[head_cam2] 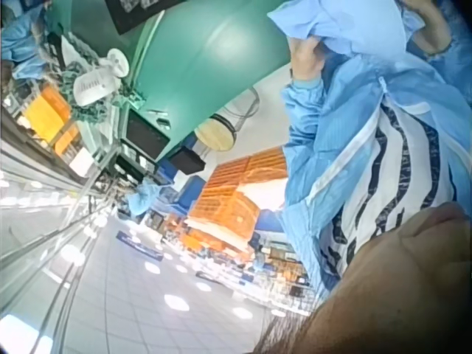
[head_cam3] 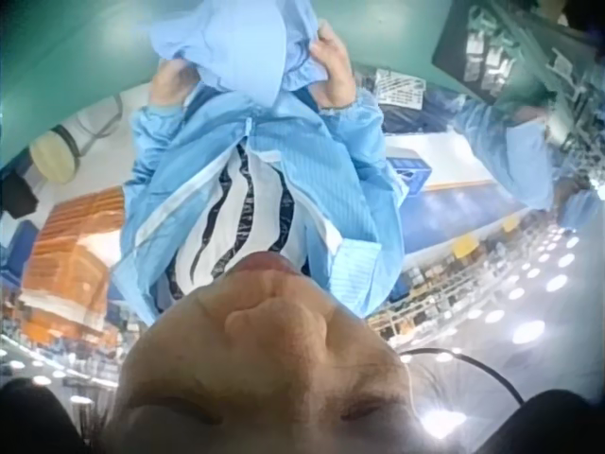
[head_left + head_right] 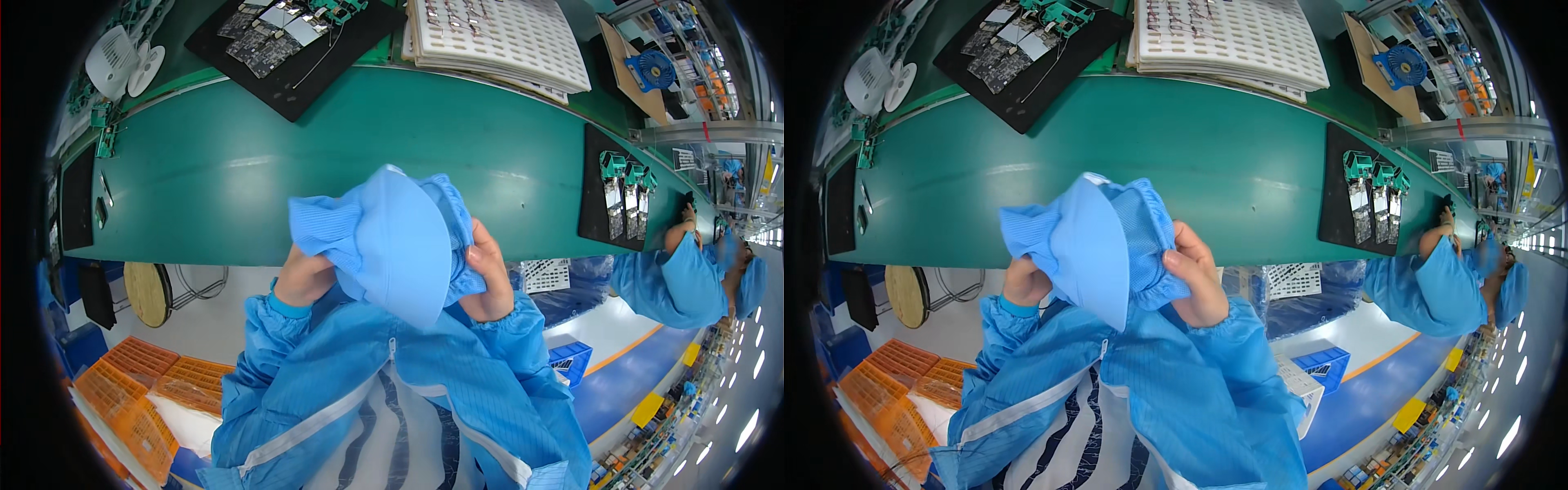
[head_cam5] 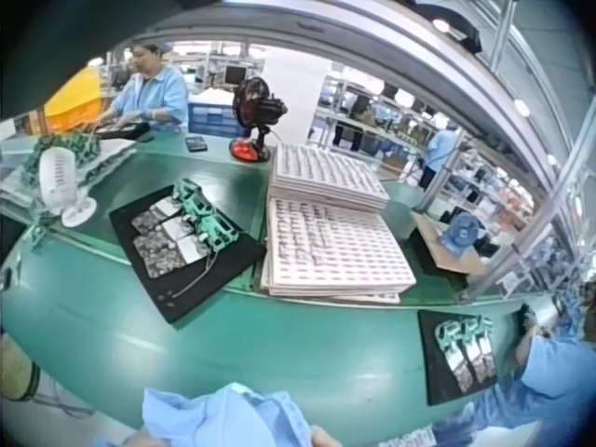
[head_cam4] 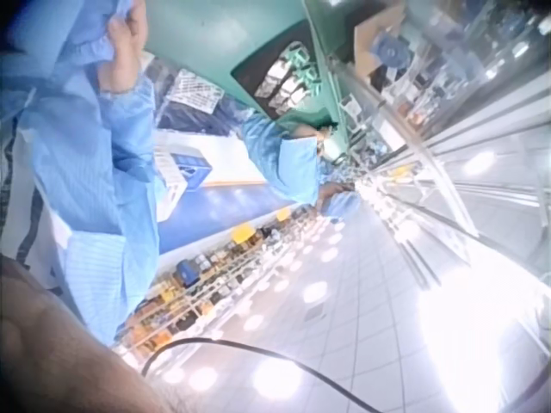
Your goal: Assembling connectors and small components onto PCBs at an electronics factory workstation.
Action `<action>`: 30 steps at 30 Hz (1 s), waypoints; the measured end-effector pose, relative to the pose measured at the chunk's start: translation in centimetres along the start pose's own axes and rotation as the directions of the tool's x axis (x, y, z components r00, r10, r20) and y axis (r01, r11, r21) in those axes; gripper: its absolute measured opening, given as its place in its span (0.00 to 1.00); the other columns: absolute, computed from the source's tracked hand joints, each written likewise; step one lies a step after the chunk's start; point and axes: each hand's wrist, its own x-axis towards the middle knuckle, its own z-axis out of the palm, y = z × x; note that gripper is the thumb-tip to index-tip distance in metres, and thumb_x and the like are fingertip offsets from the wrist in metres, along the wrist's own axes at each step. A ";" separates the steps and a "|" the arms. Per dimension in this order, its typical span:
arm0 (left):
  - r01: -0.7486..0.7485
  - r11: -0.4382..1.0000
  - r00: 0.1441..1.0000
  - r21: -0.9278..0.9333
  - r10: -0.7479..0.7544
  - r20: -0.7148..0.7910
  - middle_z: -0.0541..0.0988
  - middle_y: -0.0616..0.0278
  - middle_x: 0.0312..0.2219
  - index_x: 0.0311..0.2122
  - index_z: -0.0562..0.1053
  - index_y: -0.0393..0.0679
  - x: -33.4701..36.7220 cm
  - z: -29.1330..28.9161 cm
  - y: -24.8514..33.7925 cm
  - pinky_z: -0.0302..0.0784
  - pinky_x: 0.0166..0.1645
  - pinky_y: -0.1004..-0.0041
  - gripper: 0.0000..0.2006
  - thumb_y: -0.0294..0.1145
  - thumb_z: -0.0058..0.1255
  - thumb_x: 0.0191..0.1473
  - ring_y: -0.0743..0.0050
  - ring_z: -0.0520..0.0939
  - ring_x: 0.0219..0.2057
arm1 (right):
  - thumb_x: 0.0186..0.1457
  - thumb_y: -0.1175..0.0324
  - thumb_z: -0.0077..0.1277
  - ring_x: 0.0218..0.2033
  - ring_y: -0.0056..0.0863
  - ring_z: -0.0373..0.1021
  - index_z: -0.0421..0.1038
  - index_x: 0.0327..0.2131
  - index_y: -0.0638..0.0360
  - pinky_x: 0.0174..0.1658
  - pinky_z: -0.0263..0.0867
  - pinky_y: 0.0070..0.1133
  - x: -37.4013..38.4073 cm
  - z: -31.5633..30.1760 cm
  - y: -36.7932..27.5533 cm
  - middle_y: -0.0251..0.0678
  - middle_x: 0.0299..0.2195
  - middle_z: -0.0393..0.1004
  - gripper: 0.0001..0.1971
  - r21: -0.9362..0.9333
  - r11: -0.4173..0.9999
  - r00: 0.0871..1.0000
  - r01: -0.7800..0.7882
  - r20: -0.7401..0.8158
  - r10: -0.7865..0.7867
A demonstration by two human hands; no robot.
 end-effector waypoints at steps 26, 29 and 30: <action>-0.103 0.911 0.991 0.399 0.060 0.118 0.60 0.57 0.62 0.65 0.54 0.37 0.8 6.7 0.7 0.58 0.65 0.67 0.45 0.23 0.65 0.42 0.66 0.64 0.62 | 0.55 0.66 0.58 0.48 0.25 0.70 0.65 0.54 0.64 0.53 0.66 0.25 -1.3 -0.9 2.0 0.36 0.47 0.74 0.25 -0.051 0.980 0.981 -0.194 -0.019 0.193; -0.061 0.947 0.998 0.316 0.062 0.004 0.62 0.56 0.61 0.63 0.57 0.36 0.6 6.5 1.2 0.62 0.64 0.67 0.42 0.22 0.64 0.42 0.65 0.66 0.60 | 0.56 0.68 0.56 0.49 0.26 0.72 0.66 0.54 0.66 0.53 0.67 0.26 -1.5 -1.2 1.9 0.39 0.48 0.75 0.24 0.097 0.987 0.992 -0.128 0.016 0.127; -0.061 0.947 0.998 0.315 0.062 0.004 0.62 0.56 0.61 0.63 0.57 0.36 0.6 6.6 1.1 0.62 0.64 0.67 0.42 0.22 0.64 0.42 0.65 0.66 0.60 | 0.56 0.69 0.55 0.49 0.27 0.72 0.66 0.54 0.66 0.53 0.68 0.26 -1.6 -1.2 1.9 0.40 0.49 0.75 0.23 0.172 0.983 0.998 -0.058 0.033 0.053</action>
